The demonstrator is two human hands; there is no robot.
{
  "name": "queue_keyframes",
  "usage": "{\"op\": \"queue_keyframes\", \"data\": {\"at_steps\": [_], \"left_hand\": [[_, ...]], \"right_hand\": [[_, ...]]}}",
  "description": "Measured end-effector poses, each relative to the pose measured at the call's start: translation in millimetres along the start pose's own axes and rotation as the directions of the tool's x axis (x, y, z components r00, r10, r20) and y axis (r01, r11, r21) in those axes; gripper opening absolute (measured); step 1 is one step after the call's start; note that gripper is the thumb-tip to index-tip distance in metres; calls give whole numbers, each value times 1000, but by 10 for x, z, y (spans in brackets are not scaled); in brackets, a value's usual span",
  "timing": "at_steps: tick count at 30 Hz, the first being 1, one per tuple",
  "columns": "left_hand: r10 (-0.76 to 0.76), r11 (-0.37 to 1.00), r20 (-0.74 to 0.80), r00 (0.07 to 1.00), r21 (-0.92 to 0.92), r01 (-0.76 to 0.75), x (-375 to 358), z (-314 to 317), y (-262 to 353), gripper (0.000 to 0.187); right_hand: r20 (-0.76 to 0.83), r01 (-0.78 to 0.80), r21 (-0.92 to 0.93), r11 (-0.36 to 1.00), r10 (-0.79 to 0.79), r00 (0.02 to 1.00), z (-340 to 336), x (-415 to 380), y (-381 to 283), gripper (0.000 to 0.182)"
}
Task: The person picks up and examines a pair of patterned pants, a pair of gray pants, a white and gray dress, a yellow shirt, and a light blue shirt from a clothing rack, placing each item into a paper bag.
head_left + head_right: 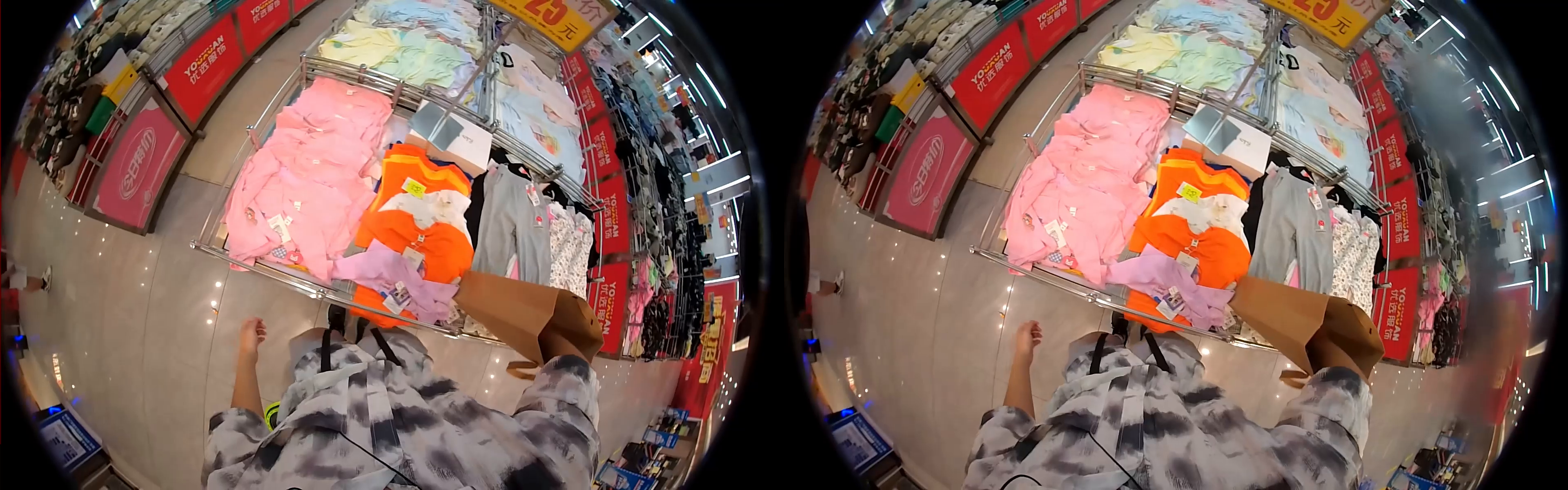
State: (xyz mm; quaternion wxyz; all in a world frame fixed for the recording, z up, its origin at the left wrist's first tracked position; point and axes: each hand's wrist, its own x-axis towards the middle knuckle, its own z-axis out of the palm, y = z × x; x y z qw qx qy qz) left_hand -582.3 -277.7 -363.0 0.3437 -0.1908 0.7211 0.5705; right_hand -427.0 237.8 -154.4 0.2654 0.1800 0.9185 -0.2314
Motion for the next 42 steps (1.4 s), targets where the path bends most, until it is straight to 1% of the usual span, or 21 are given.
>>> {"op": "queue_keyframes", "data": {"at_steps": [4, 6, 9, 13, 17, 19, 21, 22, 24, 25, 26, 28, 29, 30, 32, 34, 36, 38, 39, 40, 42], "left_hand": [[-193, 956, 99, 976, 243, 164, 7, -14, -911, 21], [-169, 894, 156, 973, 440, 85, -39, -70, -1427, 22], [-221, 797, 204, 954, 601, 56, -201, -173, -1815, 23], [-224, 810, 185, 957, 581, 77, -344, -207, -1898, 23], [-36, 881, 200, 979, 469, -63, -203, -233, -1635, 24], [-161, 791, 242, 957, 611, -21, -166, -202, -1218, 25], [-257, 751, 183, 949, 655, 77, -74, -69, -829, 28], [-164, 759, 213, 963, 651, -14, -9, 18, -660, 29], [10, 752, 271, 963, 632, -185, 91, 195, -386, 30], [31, 754, 345, 938, 608, -249, 78, 355, -170, 31], [52, 754, 417, 907, 579, -309, 12, 577, 126, 32], [31, 678, 632, 774, 556, -481, -458, 1123, 920, 31], [-28, 712, 689, 725, 522, -469, -770, 1379, 1294, 30], [-84, 745, 742, 665, 490, -453, -1089, 1622, 1648, 29], [-114, 876, 877, 467, 311, -369, -1682, 2037, 2192, 27], [-147, 883, 974, 173, 208, -420, -2378, 2357, 2693, 28], [-166, 815, 984, -70, 97, -571, -3093, 2557, 3041, 29], [-281, 830, 873, -399, 13, -558, -3711, 2663, 3369, 33], [-235, 839, 818, -525, -102, -534, -3947, 2720, 3381, 30], [-188, 843, 745, -640, -211, -495, -4138, 2741, 3406, 28], [-173, 832, 674, -718, -289, -472, -4456, 2674, 3646, 25]], "right_hand": [[-81, 179, 101, 979, -171, 982, -64, 369, -876, 43], [-112, 210, 121, 970, -197, 974, -63, 299, -871, 43], [-177, 148, 124, 981, -125, 976, 45, -99, -300, 43], [-235, -125, 90, 988, 143, 961, 349, -976, 858, 43], [-176, -372, 82, 925, 381, 908, 568, -1687, 1617, 44], [-103, -407, 64, 911, 411, 906, 551, -1861, 1778, 44], [68, -408, -112, 906, 416, 907, 361, -1947, 1767, 44], [248, -335, -205, 920, 380, 891, 85, -2066, 1663, 47], [137, -386, -66, 920, 391, 910, 4, -2345, 1932, 52], [19, -374, -14, 927, 375, 927, -94, -2547, 1954, 53], [22, -425, 119, 897, 425, 905, -492, -2747, 1558, 50], [-184, -310, 256, 916, 361, 914, -751, -3182, 1394, 39], [-276, -188, 343, 920, 290, 916, -857, -3377, 1268, 36], [-278, -203, 424, 883, 340, 899, -1008, -3564, 1024, 35], [-330, -73, 624, 778, 347, 878, -1084, -3875, 871, 45], [-444, 92, 649, 755, 277, 852, -1105, -4119, 844, 57], [-626, 201, 578, 791, 272, 731, -1047, -4211, 856, 66], [-761, 514, 631, 582, 336, 554, -838, -3907, 771, 76], [-761, 553, 648, 524, 468, 449, -776, -3638, 490, 79], [-736, 610, 668, 426, 495, 461, -806, -3363, 110, 82], [-659, 633, 732, 252, 497, 564, -726, -2889, -346, 74]]}}
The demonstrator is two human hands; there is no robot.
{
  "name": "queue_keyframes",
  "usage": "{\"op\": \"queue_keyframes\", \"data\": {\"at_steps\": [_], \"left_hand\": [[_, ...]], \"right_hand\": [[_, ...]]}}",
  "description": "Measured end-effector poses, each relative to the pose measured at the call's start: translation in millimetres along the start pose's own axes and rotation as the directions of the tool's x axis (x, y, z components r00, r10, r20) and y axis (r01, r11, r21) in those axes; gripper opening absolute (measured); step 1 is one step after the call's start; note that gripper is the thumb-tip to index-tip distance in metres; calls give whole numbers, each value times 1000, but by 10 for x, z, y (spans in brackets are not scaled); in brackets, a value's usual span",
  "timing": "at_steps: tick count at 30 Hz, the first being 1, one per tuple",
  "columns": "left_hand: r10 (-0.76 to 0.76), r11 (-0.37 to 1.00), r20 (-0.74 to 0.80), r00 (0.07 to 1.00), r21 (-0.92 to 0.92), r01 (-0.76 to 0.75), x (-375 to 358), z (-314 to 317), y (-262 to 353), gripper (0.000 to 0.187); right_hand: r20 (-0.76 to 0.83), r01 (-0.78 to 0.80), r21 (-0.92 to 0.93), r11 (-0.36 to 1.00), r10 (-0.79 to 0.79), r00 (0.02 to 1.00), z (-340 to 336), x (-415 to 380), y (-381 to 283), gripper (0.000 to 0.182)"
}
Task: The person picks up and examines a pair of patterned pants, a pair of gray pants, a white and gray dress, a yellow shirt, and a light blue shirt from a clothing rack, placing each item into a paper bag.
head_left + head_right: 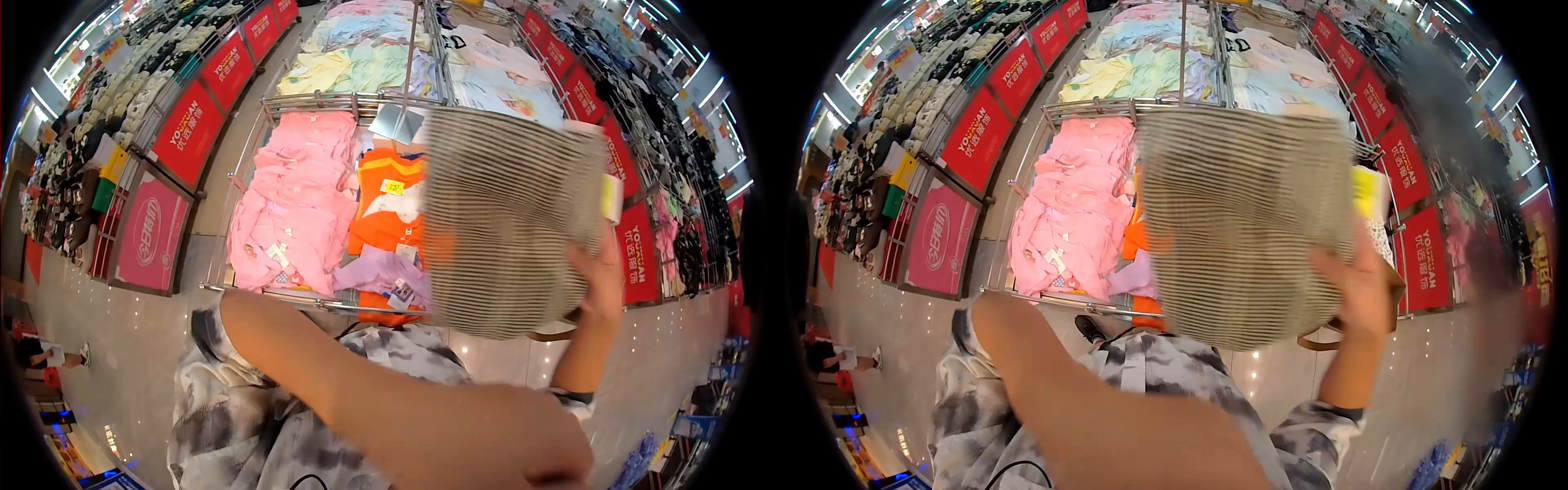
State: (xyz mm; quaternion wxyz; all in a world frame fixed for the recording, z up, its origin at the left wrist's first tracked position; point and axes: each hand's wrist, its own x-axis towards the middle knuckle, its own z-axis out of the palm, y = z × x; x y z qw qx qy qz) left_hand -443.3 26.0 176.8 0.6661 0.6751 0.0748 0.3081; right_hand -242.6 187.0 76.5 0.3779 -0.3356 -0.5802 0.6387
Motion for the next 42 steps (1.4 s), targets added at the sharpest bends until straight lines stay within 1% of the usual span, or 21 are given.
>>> {"op": "queue_keyframes", "data": {"at_steps": [1, 3, 6, 7, 11, 13, 15, 17, 21, 23, 24, 25, 27, 29, 32, 33, 36, 37, 40, 41, 42], "left_hand": [[9, 999, -5, 1000, 50, -9, 10, 33, 84, 26], [11, 985, -65, 998, 174, 1, -22, 132, 198, 27], [88, 969, -292, 952, 247, -14, -176, 343, 77, 27], [5, 990, -320, 947, 136, 41, -247, 372, 116, 27], [-175, 959, -348, 921, 152, 240, -462, 444, 148, 33], [-59, 959, -344, 937, 241, 149, -545, 380, 157, 33], [169, 935, -363, 916, 352, -33, -661, 332, -18, 29], [334, 855, -479, 812, 516, -47, -829, 322, -245, 24], [603, 614, -601, 524, 770, 176, -1335, 236, -818, 41], [652, 416, -698, 296, 656, 630, -1336, -12, -1231, 49], [654, 464, -728, 206, 601, 651, -1303, -63, -1438, 46], [653, 511, -749, 111, 544, 665, -1267, -99, -1635, 42], [595, 583, -803, 30, 457, 671, -1416, -171, -1960, 37], [479, 628, -876, 60, 389, 674, -1688, -206, -2167, 34], [101, 891, -984, -150, 23, 453, -1788, -158, -2159, 29], [60, 857, -988, -144, -23, 515, -1770, -159, -2054, 25], [-127, 988, -959, -253, -100, -116, -1790, -245, -2117, 29], [-182, 944, -966, -181, -121, -306, -1731, -221, -1988, 40], [-370, 701, -922, 118, -360, -616, -1900, -262, -1830, 46], [-382, 683, -921, 83, -341, -646, -1800, -227, -1717, 41], [-279, 888, -959, -53, -237, -395, -1860, -249, -1814, 38]], "right_hand": [[-36, -16, -48, 999, 15, 999, 248, -2, 178, 73], [175, 17, 147, 989, -43, 984, 639, 24, 432, 63], [213, -85, 413, 907, -5, 977, 970, 123, 844, 57], [199, -92, 435, 896, 4, 980, 1031, 149, 902, 57], [160, -157, 511, 845, 86, 983, 1197, 226, 995, 55], [169, -204, 507, 838, 135, 976, 1251, 276, 1011, 52], [181, -210, 522, 826, 133, 974, 1298, 299, 1081, 52], [169, -177, 522, 834, 102, 980, 1328, 310, 1135, 51], [226, -326, 738, 591, 240, 944, 1277, 301, 1148, 36], [310, -422, 808, 411, 313, 898, 1270, 303, 1184, 34], [361, -468, 824, 319, 341, 868, 1262, 302, 1199, 33], [333, -454, 831, 322, 367, 869, 1308, 303, 1252, 30], [386, -517, 806, 287, 407, 828, 1346, 274, 1380, 31], [384, -553, 779, 296, 472, 794, 1398, 226, 1491, 31], [416, -506, 845, 176, 379, 827, 1409, 122, 1417, 33], [394, -432, 900, 63, 306, 867, 1439, 150, 1458, 41], [433, -389, 881, -269, 128, 892, 1375, 107, 1397, 52], [397, -395, 900, -186, -30, 918, 1362, 127, 1502, 62], [301, -238, 879, 412, -93, 949, 1336, 196, 1752, 65], [320, -62, 463, 884, -102, 942, 1335, 248, 1923, 68], [339, 167, -142, 976, -111, 934, 1334, 299, 2094, 72]]}}
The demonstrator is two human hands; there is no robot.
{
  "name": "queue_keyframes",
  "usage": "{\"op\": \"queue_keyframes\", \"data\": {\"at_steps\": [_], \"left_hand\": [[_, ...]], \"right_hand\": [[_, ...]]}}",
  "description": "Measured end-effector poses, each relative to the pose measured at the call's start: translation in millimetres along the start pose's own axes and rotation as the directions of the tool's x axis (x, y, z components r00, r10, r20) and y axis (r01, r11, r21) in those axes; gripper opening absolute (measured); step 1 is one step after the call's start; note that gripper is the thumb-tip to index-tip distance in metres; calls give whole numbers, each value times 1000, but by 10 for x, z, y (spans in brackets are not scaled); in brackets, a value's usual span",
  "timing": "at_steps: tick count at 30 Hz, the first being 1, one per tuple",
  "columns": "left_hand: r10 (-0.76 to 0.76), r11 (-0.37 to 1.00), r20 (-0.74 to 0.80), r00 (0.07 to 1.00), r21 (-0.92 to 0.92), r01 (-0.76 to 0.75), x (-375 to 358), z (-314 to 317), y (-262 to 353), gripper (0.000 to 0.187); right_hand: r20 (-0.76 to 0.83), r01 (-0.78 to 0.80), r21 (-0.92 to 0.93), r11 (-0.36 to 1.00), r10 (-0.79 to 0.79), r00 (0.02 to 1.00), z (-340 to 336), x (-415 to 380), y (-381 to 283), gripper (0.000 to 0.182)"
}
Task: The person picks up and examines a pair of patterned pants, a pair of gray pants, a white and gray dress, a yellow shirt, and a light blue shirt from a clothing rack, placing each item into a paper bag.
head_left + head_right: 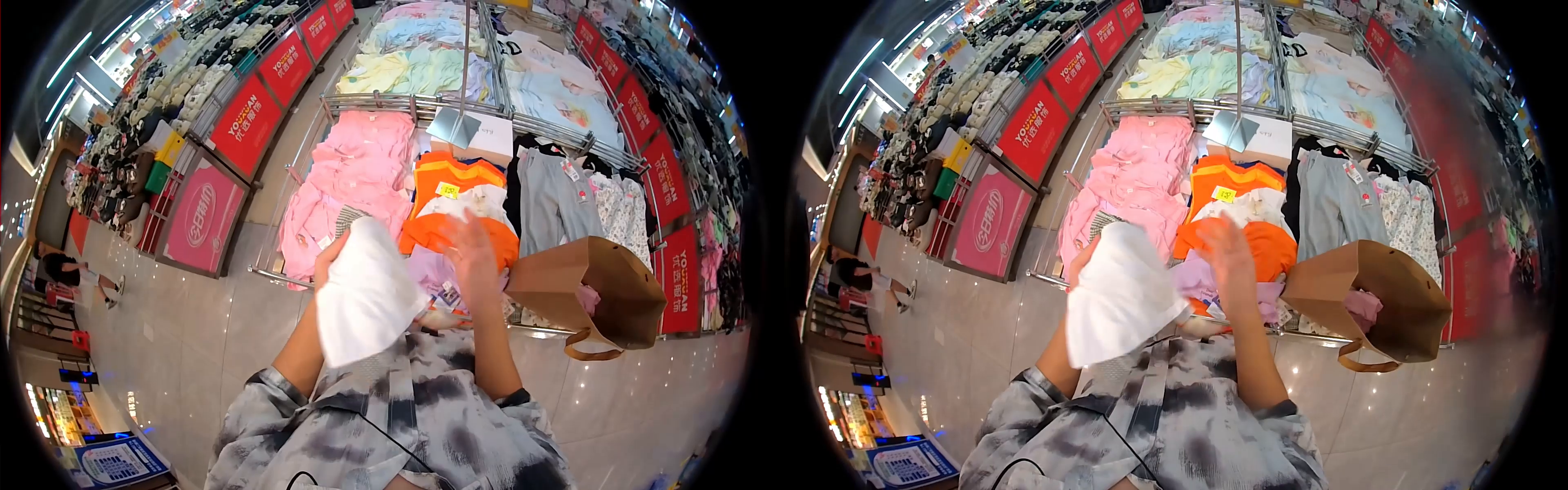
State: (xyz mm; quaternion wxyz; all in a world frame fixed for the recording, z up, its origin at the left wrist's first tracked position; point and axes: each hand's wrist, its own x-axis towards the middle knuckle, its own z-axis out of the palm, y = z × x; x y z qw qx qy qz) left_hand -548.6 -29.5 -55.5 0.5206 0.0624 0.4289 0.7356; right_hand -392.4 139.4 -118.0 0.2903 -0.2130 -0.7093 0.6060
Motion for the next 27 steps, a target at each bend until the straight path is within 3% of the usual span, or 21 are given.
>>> {"op": "queue_keyframes", "data": {"at_steps": [1, 2, 4, 5, 7, 9, 12, 15, 18, 21, 24, 25, 26, 27], "left_hand": [[171, 942, -35, 985, 298, -153, 114, -205, -133, 35], [338, 776, -20, 941, 572, -267, 230, -413, -264, 33], [322, 841, -79, 943, 481, -247, 133, -312, -184, 32], [114, 991, -120, 986, 79, -105, -141, 52, 50, 32], [-98, 944, -36, 994, -321, 82, -250, 187, 176, 34], [-107, 951, 34, 994, -288, 112, -125, 47, 163, 37], [-193, 893, 232, 953, -361, 268, -93, 54, 166, 56], [-234, 902, 122, 965, -342, 262, 43, -44, 161, 47], [-177, 907, 95, 980, -370, 200, 160, -146, 73, 46], [-181, 859, 231, 956, -436, 267, 303, -372, -10, 45], [-224, 940, -21, 974, -267, 210, 243, -308, 4, 43], [-296, 950, -163, 941, -147, 274, 240, -226, 45, 38], [-177, 963, -278, 944, 151, 225, 263, -241, 5, 41], [39, 854, -294, 955, 507, 121, 477, -586, -223, 41]], "right_hand": [[66, -116, 305, 945, 101, 993, 69, -30, 187, 75], [160, -236, 570, 787, 176, 971, 118, -80, 272, 77], [276, -203, 526, 826, 61, 959, 232, -244, 235, 84], [333, -184, 507, 842, 6, 943, 297, -306, 201, 88], [344, -134, 472, 871, -43, 938, 398, -377, 77, 95], [360, -60, 339, 939, -70, 930, 414, -408, -86, 105], [369, 254, 51, 966, -254, 894, 384, -380, -142, 109], [332, 397, -96, 913, -347, 877, 426, -417, -165, 105], [193, 403, -60, 913, -386, 902, 497, -420, -5, 76], [96, 485, -134, 864, -475, 874, 396, -278, 295, 33], [-159, 172, 172, 970, -146, 977, 296, -278, 246, 13], [-165, 150, 158, 976, -124, 978, 236, -242, 127, 12], [-173, 125, 145, 981, -99, 980, 156, -164, -6, 11], [-185, 100, 133, 986, -74, 980, 84, -82, -117, 11]]}}
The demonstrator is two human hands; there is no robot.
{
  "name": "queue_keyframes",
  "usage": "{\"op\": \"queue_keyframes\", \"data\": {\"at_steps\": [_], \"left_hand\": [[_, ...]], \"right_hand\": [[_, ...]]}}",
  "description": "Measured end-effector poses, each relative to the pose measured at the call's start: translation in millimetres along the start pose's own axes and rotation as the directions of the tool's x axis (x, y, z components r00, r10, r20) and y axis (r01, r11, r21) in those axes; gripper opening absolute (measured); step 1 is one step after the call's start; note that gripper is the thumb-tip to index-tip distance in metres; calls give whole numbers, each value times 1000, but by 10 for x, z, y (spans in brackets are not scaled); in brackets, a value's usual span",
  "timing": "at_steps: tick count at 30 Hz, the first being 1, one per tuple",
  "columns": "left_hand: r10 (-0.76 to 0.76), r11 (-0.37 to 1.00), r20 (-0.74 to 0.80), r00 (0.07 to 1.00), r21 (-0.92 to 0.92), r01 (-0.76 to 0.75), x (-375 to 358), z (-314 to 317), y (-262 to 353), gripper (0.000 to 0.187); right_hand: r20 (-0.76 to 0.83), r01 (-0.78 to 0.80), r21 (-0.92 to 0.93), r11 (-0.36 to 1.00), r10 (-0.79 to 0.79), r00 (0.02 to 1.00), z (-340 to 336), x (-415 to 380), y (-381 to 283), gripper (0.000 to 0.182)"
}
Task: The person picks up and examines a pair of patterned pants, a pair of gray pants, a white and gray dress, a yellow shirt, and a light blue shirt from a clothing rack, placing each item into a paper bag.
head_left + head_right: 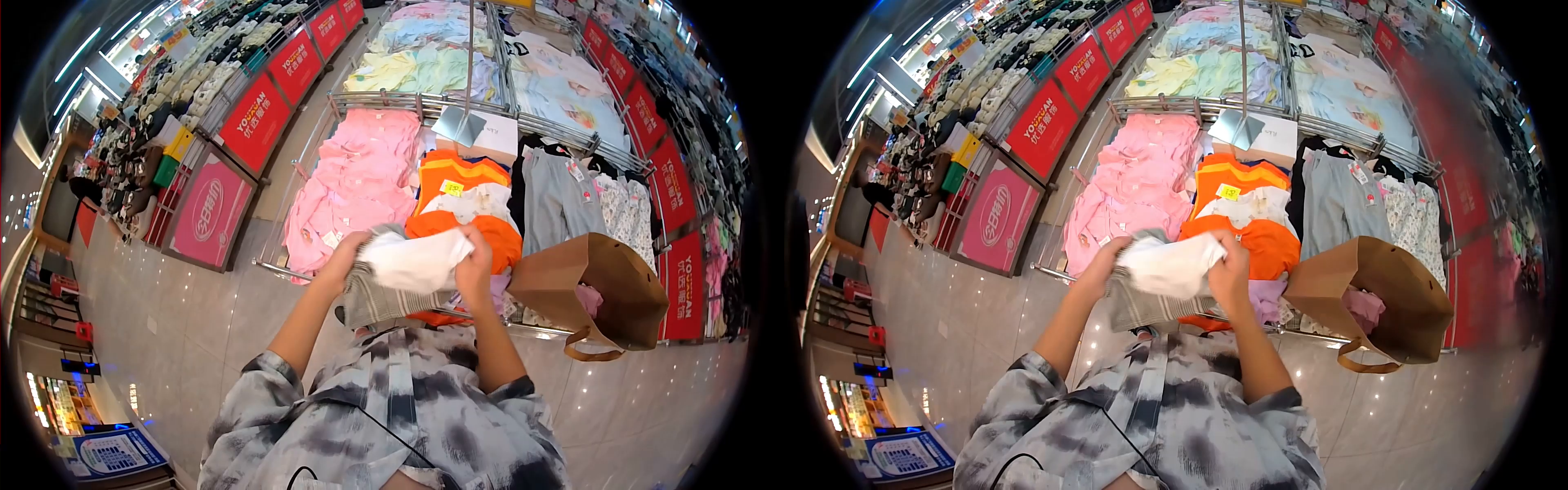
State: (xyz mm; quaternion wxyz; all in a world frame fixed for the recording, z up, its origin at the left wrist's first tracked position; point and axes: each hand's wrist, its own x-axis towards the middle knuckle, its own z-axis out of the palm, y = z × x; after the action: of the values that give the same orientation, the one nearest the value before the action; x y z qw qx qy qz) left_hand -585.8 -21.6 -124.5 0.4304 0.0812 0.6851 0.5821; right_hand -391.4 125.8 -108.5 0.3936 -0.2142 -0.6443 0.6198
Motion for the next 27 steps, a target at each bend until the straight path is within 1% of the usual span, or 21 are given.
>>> {"op": "queue_keyframes", "data": {"at_steps": [1, 2, 3, 4, 5, 7, 9, 10, 13, 16, 19, 20, 23, 24, 25, 27], "left_hand": [[210, 924, -52, 976, 337, -181, 265, -95, -315, 42], [223, 882, -7, 975, 428, -198, 16, 43, -184, 55], [339, 824, 81, 937, 455, -337, -143, 178, -110, 59], [445, 748, 173, 879, 468, -471, -267, 313, -59, 64], [539, 656, 264, 800, 465, -595, -368, 444, -25, 68], [555, 633, 429, 713, 337, -696, -521, 703, 4, 84], [625, 614, 411, 664, 266, -743, -617, 994, 43, 92], [659, 603, 398, 639, 229, -764, -637, 1070, 51, 96], [610, 597, 361, 705, 375, -709, -519, 1116, 133, 102], [793, 458, 233, 563, 382, -803, -471, 1117, 184, 90], [868, 404, 188, 460, 274, -873, -458, 1051, 346, 62], [883, 407, 173, 435, 176, -896, -470, 1066, 423, 43], [734, 644, 275, 621, 6, -765, -440, 913, 606, 37], [761, 633, 218, 610, -46, -773, -479, 981, 683, 39], [792, 576, 224, 569, 36, -816, -543, 1036, 771, 42], [839, 446, 245, 485, 198, -873, -651, 1111, 904, 48]], "right_hand": [[-18, 18, -124, 992, -20, 1000, -29, 88, -56, 9], [-19, -9, -181, 983, 6, 1000, -21, 197, -194, 10], [-24, -34, -236, 971, 29, 999, -8, 299, -339, 11], [-4, 6, -243, 970, -7, 1000, -2, 371, -435, 11], [18, 46, -250, 967, -42, 999, 3, 430, -517, 12], [41, 116, -230, 966, -109, 993, 47, 525, -576, 12], [40, 173, -176, 969, -169, 985, 128, 591, -619, 13], [58, 174, -176, 969, -166, 984, 140, 605, -679, 14], [59, 134, -315, 940, -121, 991, 122, 624, -927, 16], [34, 203, -342, 918, -204, 978, 87, 680, -985, 15], [100, 269, -477, 837, -253, 962, 30, 702, -1113, 15], [97, 243, -478, 844, -225, 970, 14, 703, -1115, 16], [104, 190, -505, 842, -159, 982, -23, 710, -1142, 19], [118, 187, -527, 829, -147, 982, -29, 709, -1177, 19], [131, 183, -548, 816, -132, 982, -30, 705, -1196, 20], [181, 278, -605, 746, -211, 961, -35, 755, -1111, 19]]}}
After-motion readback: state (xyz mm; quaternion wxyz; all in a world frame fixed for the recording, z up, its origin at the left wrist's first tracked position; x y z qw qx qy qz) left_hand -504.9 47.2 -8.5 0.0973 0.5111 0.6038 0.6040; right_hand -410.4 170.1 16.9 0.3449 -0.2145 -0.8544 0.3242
